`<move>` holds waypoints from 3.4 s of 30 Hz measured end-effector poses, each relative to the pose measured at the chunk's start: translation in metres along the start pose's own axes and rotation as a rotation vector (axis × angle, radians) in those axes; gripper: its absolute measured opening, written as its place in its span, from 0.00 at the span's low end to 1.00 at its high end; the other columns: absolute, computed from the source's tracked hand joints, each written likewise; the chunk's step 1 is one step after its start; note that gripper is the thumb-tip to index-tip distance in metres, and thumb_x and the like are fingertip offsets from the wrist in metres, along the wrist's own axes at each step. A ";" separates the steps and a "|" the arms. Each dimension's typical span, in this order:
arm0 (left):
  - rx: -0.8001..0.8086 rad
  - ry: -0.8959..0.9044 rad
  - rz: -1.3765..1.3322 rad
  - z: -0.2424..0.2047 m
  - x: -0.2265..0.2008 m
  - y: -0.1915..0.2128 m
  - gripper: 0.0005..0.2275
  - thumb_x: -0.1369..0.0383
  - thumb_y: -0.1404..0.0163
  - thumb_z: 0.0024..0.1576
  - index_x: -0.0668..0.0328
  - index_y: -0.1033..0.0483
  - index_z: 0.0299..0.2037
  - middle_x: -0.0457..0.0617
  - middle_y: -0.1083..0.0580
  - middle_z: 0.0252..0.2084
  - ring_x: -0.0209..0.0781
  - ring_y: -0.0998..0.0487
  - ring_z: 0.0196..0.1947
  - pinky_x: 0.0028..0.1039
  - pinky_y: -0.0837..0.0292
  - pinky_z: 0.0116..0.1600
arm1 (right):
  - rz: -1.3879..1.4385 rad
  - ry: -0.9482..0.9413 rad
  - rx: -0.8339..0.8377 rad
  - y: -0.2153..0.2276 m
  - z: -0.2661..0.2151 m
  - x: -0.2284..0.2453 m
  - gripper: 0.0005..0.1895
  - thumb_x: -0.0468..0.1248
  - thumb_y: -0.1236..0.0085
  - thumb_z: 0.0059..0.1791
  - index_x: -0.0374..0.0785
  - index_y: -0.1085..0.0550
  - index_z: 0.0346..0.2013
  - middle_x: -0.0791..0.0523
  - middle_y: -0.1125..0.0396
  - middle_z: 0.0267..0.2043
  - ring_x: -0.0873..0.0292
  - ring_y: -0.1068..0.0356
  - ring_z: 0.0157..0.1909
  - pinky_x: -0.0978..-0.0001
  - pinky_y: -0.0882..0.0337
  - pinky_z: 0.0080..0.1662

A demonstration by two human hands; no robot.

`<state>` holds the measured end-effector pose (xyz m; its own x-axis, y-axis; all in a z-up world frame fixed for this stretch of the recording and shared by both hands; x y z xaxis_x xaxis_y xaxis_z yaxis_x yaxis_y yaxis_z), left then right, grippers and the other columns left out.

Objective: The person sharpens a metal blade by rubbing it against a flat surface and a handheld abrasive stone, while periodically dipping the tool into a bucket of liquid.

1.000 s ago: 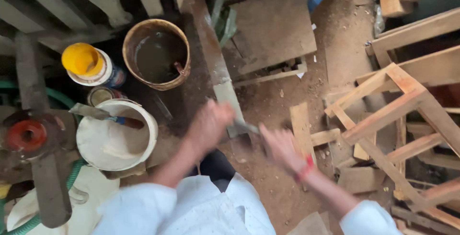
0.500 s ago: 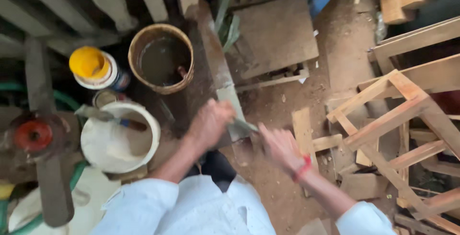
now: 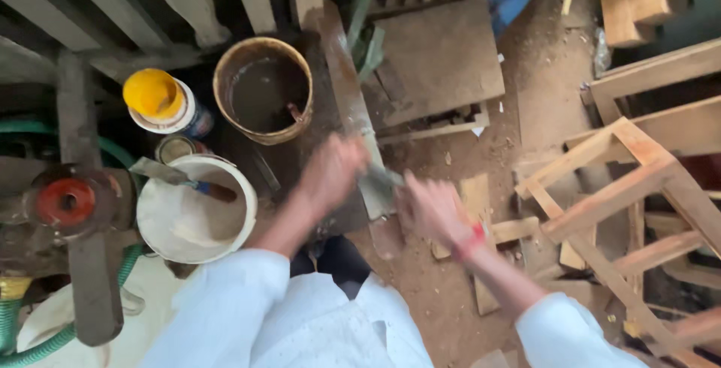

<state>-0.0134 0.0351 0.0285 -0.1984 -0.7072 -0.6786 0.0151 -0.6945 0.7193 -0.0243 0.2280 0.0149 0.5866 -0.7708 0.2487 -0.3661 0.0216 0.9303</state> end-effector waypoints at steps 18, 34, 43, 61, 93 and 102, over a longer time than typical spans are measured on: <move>0.017 -0.029 -0.099 -0.044 -0.043 -0.011 0.05 0.78 0.50 0.50 0.59 0.22 0.30 0.55 0.25 0.36 0.57 0.24 0.38 0.45 0.27 0.43 | -0.024 -0.027 -0.018 -0.020 -0.075 -0.001 0.26 0.43 0.41 0.44 0.37 0.30 0.54 0.45 0.29 0.24 0.38 0.29 0.28 0.42 0.31 0.30; -0.257 0.187 -0.273 0.029 0.014 0.068 0.24 0.71 0.42 0.49 0.54 0.26 0.60 0.49 0.19 0.40 0.44 0.19 0.38 0.33 0.25 0.43 | 0.907 -0.234 0.105 0.035 0.023 0.007 0.13 0.45 0.49 0.57 0.39 0.28 0.34 0.55 0.34 0.27 0.59 0.36 0.24 0.62 0.32 0.29; -0.175 0.425 -1.391 -0.014 -0.018 0.059 0.19 0.75 0.43 0.58 0.70 0.27 0.59 0.47 0.21 0.43 0.29 0.20 0.41 0.20 0.23 0.46 | 2.484 -0.220 0.862 0.061 -0.026 0.108 0.21 0.52 0.64 0.61 0.43 0.39 0.31 0.62 0.46 0.27 0.70 0.46 0.19 0.77 0.38 0.25; -0.373 0.501 -1.160 -0.004 0.021 0.136 0.24 0.70 0.32 0.46 0.67 0.29 0.51 0.48 0.22 0.39 0.31 0.20 0.37 0.21 0.20 0.43 | 2.514 -0.367 0.986 0.070 0.035 0.157 0.21 0.53 0.64 0.61 0.44 0.38 0.30 0.64 0.46 0.25 0.73 0.48 0.18 0.79 0.40 0.24; -0.384 0.728 -0.500 0.007 0.303 0.008 0.17 0.60 0.62 0.72 0.61 0.20 0.51 0.48 0.18 0.45 0.37 0.16 0.44 0.27 0.21 0.49 | 2.257 -0.851 0.704 -0.020 0.166 0.126 0.10 0.37 0.54 0.56 0.36 0.28 0.46 0.63 0.42 0.26 0.72 0.44 0.25 0.82 0.39 0.27; -0.154 0.087 -0.203 0.001 0.167 0.118 0.18 0.63 0.60 0.68 0.60 0.29 0.65 0.57 0.28 0.66 0.55 0.29 0.66 0.46 0.36 0.68 | 2.192 -0.793 0.849 -0.043 0.205 0.147 0.08 0.35 0.52 0.54 0.34 0.30 0.44 0.63 0.43 0.27 0.69 0.44 0.27 0.78 0.39 0.29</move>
<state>-0.0455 -0.1652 0.0002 -0.1282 -0.5556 -0.8215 0.1338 -0.8305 0.5407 -0.0702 -0.0169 -0.0436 -0.9997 -0.0148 -0.0205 0.0026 0.7439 -0.6683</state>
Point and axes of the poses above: each hand's wrist, its own z-axis towards the middle knuckle, its own y-axis out of the back of the hand, x = y × z, the point moved 7 cm from there along z, towards the middle knuckle
